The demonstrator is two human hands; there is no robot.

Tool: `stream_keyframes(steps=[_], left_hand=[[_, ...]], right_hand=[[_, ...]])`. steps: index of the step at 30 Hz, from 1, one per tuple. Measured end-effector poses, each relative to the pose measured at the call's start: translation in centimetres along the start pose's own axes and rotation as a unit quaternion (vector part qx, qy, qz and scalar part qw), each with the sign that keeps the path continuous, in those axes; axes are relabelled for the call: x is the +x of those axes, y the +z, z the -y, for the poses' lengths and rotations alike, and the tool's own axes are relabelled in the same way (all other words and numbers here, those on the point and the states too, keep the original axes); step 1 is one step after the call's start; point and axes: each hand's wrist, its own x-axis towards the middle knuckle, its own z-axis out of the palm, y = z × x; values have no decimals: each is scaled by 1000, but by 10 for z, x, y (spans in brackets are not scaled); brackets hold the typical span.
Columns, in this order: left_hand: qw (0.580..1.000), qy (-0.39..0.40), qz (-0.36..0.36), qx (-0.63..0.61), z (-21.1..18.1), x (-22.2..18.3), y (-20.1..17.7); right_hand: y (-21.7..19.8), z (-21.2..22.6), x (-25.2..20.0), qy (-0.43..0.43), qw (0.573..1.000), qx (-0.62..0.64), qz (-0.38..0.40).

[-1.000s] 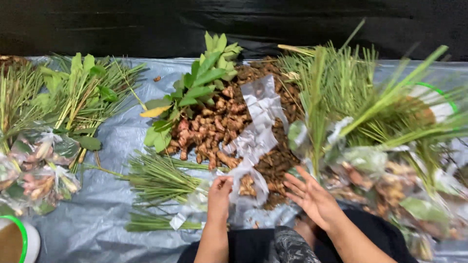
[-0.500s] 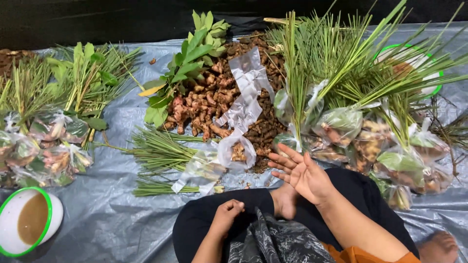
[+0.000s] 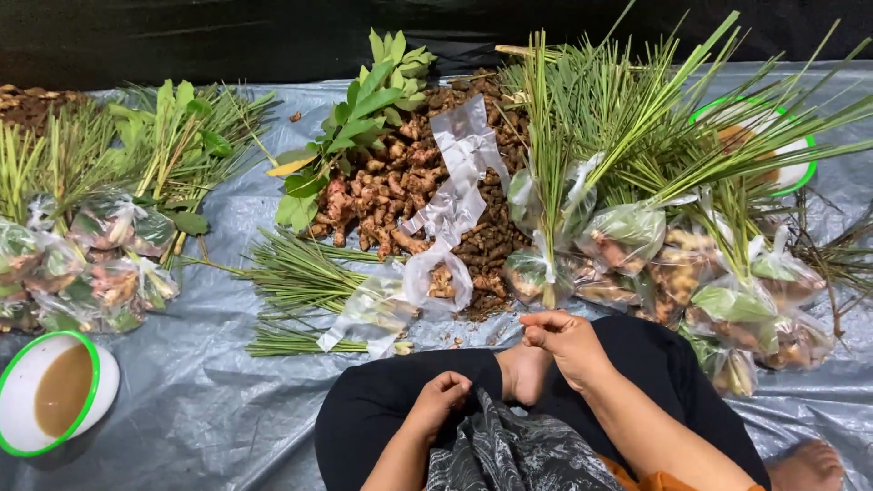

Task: The person gathers lemongrass stalks, sorts ginger roots and green leaves, and places them into plastic bags by hand.

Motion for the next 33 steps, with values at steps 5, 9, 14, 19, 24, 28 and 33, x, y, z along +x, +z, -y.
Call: stream_keyframes(steps=[5, 9, 14, 19, 24, 28, 33], left_hand=[[991, 59, -44, 108, -29, 3, 17], [993, 102, 23, 50, -46, 34, 19], [985, 78, 34, 151, -40, 70, 16], [945, 100, 78, 300, -12, 104, 11], [950, 79, 45, 300, -6, 119, 15], [947, 58, 38, 313, 7, 130, 11], [929, 116, 24, 350, 57, 156, -11]], right_hand=[[3, -18, 13, -2, 999, -19, 39], [16, -40, 34, -74, 967, -236, 60], [13, -79, 58, -49, 925, -372, 61], [-29, -162, 93, 32, 962, -267, 51], [-56, -193, 119, 150, 981, -91, 78], [-67, -207, 130, 170, 976, -104, 92], [-81, -249, 137, 218, 968, -41, 116]])
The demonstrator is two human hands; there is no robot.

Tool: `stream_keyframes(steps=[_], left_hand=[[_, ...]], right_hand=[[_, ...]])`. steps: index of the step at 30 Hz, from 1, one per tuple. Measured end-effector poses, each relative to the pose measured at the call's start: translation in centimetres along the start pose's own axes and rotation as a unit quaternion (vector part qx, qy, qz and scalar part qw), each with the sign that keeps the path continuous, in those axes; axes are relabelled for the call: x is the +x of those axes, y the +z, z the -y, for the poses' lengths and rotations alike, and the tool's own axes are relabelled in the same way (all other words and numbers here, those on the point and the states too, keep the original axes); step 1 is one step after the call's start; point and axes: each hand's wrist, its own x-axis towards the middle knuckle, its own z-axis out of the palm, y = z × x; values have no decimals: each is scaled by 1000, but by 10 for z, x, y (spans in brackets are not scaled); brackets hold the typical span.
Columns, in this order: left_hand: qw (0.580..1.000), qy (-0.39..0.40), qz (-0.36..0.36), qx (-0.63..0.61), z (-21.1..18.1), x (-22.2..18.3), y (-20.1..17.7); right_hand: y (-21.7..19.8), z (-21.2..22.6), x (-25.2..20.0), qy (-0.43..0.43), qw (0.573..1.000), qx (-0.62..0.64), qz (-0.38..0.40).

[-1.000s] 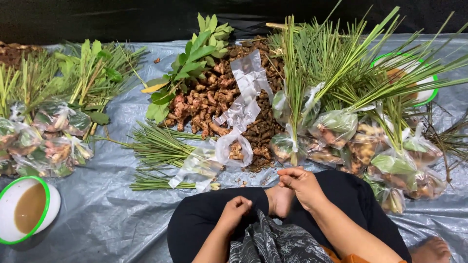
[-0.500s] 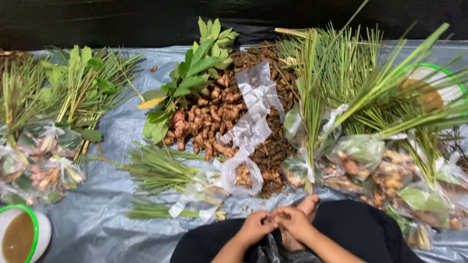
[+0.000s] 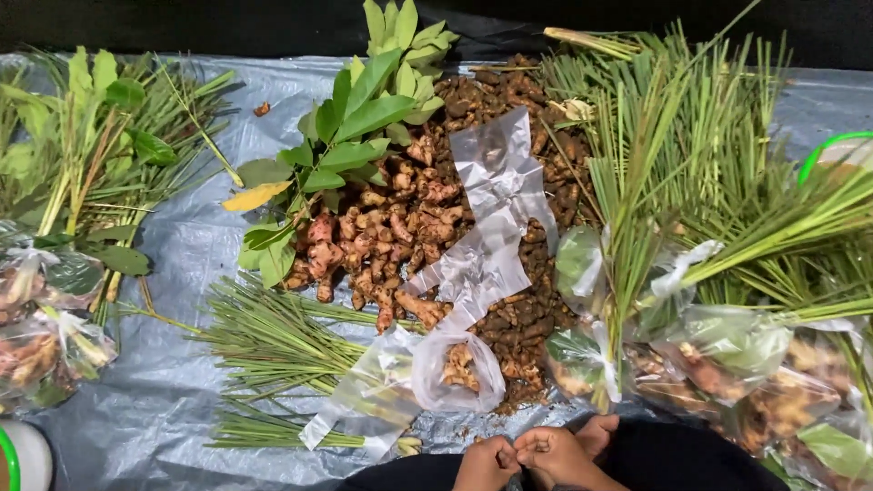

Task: The person gathers lemongrass stalks, sorts ginger roots and green leaves, and places them into plastic bags by hand.

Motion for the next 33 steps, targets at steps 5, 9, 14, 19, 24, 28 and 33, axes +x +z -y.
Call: stream_keyframes(steps=[5, 9, 14, 19, 24, 28, 33], left_hand=[[1000, -13, -1, 24, 34, 5, 10], [1000, -11, 22, -10, 25, 3, 4], [999, 7, -8, 52, -1, -5, -6], [994, 17, -102, 44, -34, -4, -16], [974, 55, -208, 75, -52, -4, -23], [968, 102, -227, 21, -62, -3, -32], [964, 58, -259, -7, -82, -21, -47]], right_hand=[[7, 18, -1, 38, 995, -97, 8], [2, 12, 2, 36, 994, -105, 14], [16, 22, -7, 32, 996, -87, 7], [29, 36, -10, -27, 997, -66, -8], [38, 50, -24, -97, 984, -139, 55], [43, 64, -35, -123, 975, -184, 16], [64, 127, -69, -127, 948, -211, -201]])
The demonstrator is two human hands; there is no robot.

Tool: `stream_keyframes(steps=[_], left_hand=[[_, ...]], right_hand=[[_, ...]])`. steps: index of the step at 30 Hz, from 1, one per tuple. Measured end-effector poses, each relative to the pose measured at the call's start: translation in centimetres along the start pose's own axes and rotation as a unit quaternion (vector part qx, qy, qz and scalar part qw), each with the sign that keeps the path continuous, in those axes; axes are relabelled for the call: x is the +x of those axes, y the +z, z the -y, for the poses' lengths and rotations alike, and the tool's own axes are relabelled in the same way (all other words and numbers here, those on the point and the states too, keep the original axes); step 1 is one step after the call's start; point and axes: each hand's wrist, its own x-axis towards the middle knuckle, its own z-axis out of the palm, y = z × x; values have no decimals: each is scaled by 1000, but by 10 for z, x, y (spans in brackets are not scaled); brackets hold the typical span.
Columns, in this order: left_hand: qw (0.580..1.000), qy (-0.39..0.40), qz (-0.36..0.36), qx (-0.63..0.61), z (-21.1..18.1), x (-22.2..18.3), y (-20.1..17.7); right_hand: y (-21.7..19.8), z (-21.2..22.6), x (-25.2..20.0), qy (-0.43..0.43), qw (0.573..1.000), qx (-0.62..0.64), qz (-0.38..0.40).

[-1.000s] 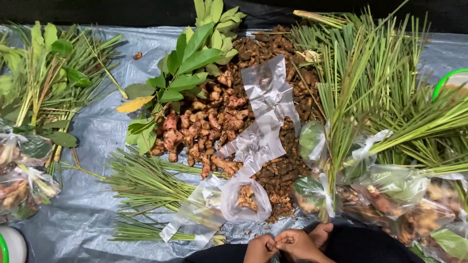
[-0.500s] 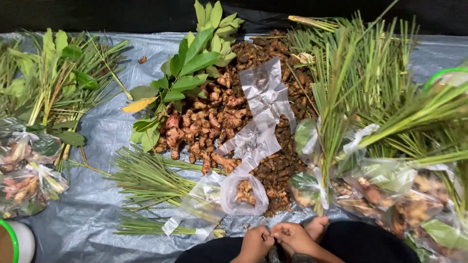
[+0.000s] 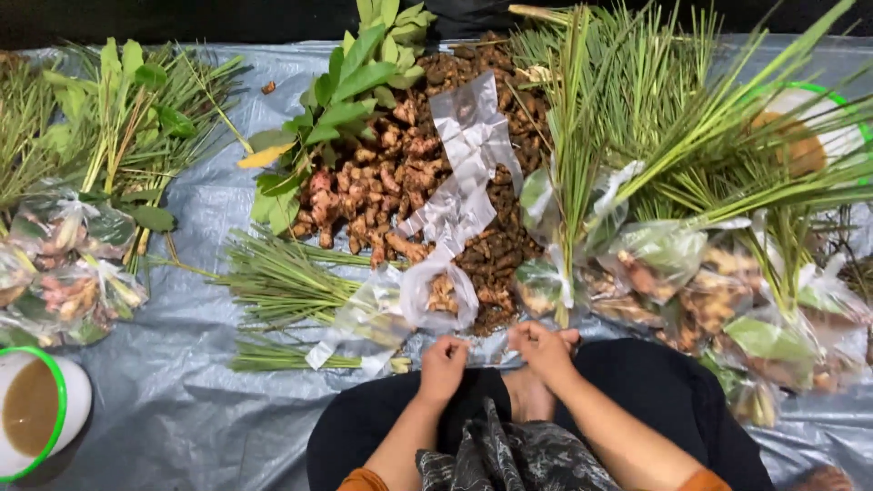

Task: The person gathers lemongrass stalks, sorts ginger roots and green leaves, and places them into plastic bags by hand.

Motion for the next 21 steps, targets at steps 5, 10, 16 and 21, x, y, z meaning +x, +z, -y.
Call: stream_keyframes(steps=[5, 10, 16, 21], left_hand=[[987, 14, -155, 25, -19, 25, -31], [962, 49, -243, 113, 20, 93, -37], [975, -132, -117, 131, 34, 115, -61], [968, -198, -87, -124, 2, 68, -76]], right_hand=[[36, 2, 45, -48, 990, -128, -20], [63, 117, 19, 0, 974, -216, 63], [61, 83, 58, -9, 964, -262, 36], [25, 72, 26, -61, 982, -174, 26]])
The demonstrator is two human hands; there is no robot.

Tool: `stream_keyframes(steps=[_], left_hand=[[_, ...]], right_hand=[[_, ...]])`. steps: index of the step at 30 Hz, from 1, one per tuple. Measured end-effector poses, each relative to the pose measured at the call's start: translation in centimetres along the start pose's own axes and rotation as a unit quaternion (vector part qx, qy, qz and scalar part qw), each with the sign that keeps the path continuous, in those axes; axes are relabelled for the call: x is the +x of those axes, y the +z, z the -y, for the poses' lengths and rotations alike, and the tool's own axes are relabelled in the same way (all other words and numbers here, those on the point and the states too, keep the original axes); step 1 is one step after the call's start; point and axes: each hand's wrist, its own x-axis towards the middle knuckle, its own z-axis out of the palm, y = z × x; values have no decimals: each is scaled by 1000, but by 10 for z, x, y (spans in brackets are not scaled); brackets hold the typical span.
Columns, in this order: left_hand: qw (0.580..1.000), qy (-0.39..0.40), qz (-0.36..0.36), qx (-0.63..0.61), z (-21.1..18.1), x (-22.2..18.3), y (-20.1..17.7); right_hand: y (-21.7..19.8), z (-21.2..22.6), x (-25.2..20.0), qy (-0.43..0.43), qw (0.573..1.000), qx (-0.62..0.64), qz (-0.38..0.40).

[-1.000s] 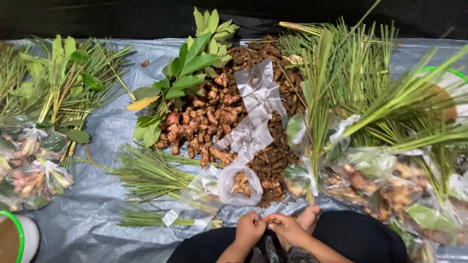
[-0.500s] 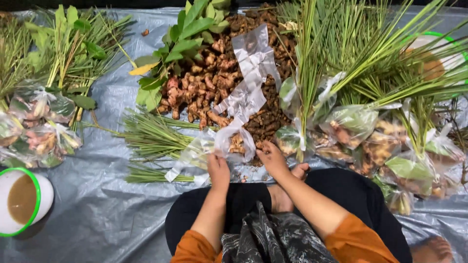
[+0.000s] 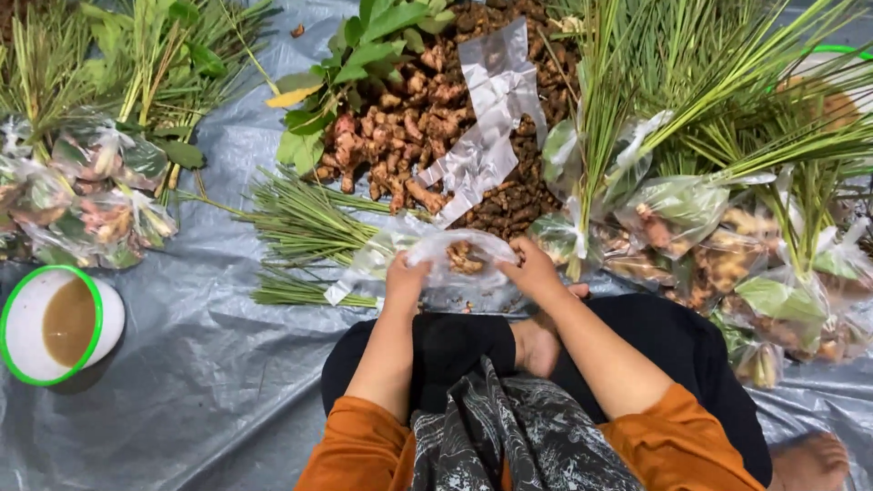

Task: The person gathers lemongrass stalks, sorts ginger roots and green leaves, and places them into plastic bags by hand.

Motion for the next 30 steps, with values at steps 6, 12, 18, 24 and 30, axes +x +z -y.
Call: stream_keyframes(steps=[6, 12, 18, 24, 30], left_hand=[[988, -40, 82, 124, 29, -33, 11], [994, 14, -39, 97, 1, -65, 11], [983, 45, 55, 166, 0, -77, 4], [991, 71, 96, 67, -14, -99, -16], [994, 100, -39, -19, 7, -88, -63]], right_hand=[[23, -64, -23, 76, 979, 190, -13], [21, -81, -38, -31, 958, -231, -168], [17, -82, -44, -79, 944, -318, -36], [-23, -36, -88, -364, 907, -151, -149], [-66, -64, -107, -433, 839, -209, -257]])
